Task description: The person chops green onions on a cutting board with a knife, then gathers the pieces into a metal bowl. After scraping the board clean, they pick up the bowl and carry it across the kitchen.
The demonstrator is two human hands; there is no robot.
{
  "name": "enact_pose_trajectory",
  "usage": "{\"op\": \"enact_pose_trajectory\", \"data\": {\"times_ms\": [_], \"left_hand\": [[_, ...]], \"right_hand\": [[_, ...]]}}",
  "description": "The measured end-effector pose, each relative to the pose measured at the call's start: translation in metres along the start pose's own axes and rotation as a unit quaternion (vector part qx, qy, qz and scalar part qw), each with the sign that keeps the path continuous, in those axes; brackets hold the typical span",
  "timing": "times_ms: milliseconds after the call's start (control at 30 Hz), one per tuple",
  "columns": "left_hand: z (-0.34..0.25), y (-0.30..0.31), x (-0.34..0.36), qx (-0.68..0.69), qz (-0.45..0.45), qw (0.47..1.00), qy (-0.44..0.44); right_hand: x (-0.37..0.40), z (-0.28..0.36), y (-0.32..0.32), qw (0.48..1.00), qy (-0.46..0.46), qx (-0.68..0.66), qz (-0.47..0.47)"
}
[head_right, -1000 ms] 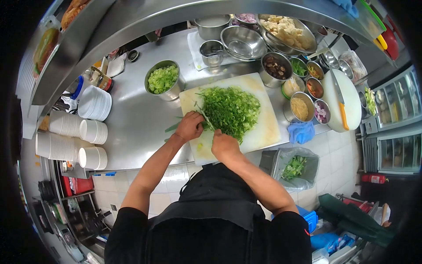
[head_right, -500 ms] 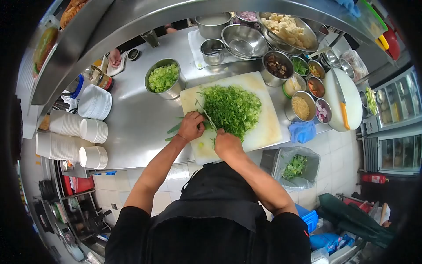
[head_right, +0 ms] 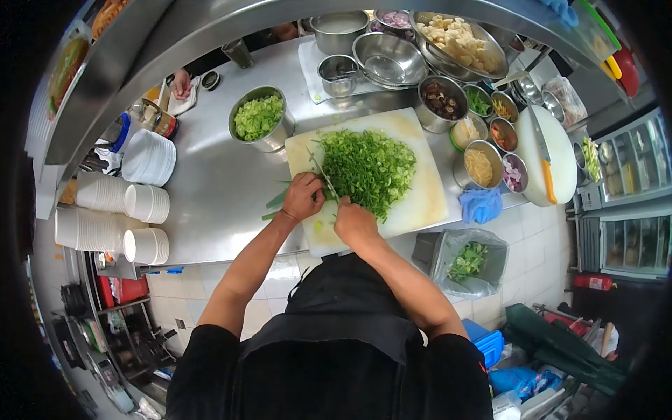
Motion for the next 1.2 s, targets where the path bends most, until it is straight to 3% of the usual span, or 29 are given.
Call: {"op": "enact_pose_trajectory", "data": {"times_ms": [133,267,433,600,700,867,1200], "left_hand": [[0.003,-0.001,0.001,0.008,0.001,1.000,0.011],[0.002,-0.001,0.004,0.012,-0.013,1.000,0.022],[-0.002,-0.004,-0.002,0.022,-0.016,1.000,0.006],[-0.003,-0.015,-0.012,0.020,-0.028,0.999,0.016],[0.003,-0.016,-0.008,0.029,-0.044,0.997,0.064],[0.001,-0.007,-0.012,0.055,0.008,0.998,0.009],[0.006,-0.010,-0.006,0.038,0.001,0.999,0.015]], "right_hand": [[0.014,0.003,0.024,1.000,-0.005,-0.006,-0.008],[0.006,0.000,-0.007,0.999,0.012,-0.026,-0.018],[-0.005,-0.020,0.009,0.998,-0.050,-0.035,-0.011],[0.008,-0.019,0.024,0.999,-0.031,-0.010,0.004],[0.013,-0.008,0.019,1.000,-0.005,0.006,-0.015],[-0.007,-0.015,0.006,1.000,-0.004,0.011,-0.018],[0.004,-0.005,0.016,1.000,0.000,0.004,-0.003]]}}
Point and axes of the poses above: each hand's wrist, its own x-axis away from the middle knuckle, its own y-axis out of the back of the hand, z = x × y, the point moved 6 cm from there along -x, towards the middle knuckle, and after that the axes turned 1 degree about x, right-handed, at the moved point
